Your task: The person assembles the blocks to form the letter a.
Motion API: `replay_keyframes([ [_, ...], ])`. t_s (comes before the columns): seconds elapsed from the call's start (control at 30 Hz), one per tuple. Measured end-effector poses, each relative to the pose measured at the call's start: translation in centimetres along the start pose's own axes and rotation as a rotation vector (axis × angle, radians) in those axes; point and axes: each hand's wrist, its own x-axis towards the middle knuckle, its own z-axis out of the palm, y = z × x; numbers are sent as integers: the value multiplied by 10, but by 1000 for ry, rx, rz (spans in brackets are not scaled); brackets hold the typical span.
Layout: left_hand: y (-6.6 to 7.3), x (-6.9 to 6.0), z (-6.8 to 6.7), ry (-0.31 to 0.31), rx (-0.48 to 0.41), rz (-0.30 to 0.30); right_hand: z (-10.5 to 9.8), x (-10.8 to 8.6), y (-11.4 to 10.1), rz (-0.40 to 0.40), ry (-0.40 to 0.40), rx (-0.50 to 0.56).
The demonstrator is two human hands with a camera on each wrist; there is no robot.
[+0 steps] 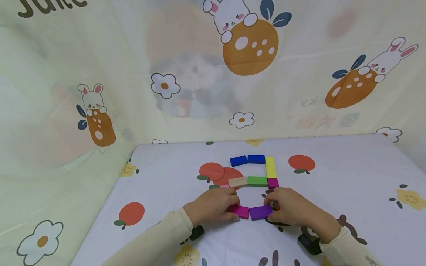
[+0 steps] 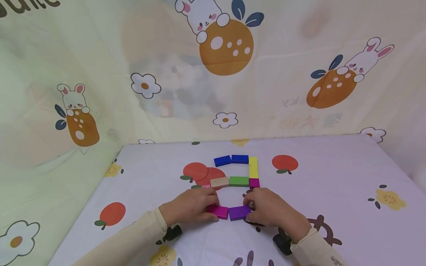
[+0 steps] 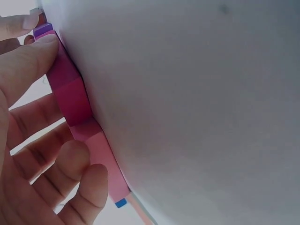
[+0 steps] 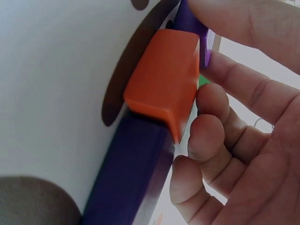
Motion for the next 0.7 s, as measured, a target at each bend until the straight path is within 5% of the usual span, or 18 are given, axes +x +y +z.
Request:
replay_keyframes([
  [0.37,-1,1,1,-9,6,6,-3,-4,1,-21,28,4],
  [0.7,6,5,-6,11,29,6,-18,-20,23,-28,218,-6],
])
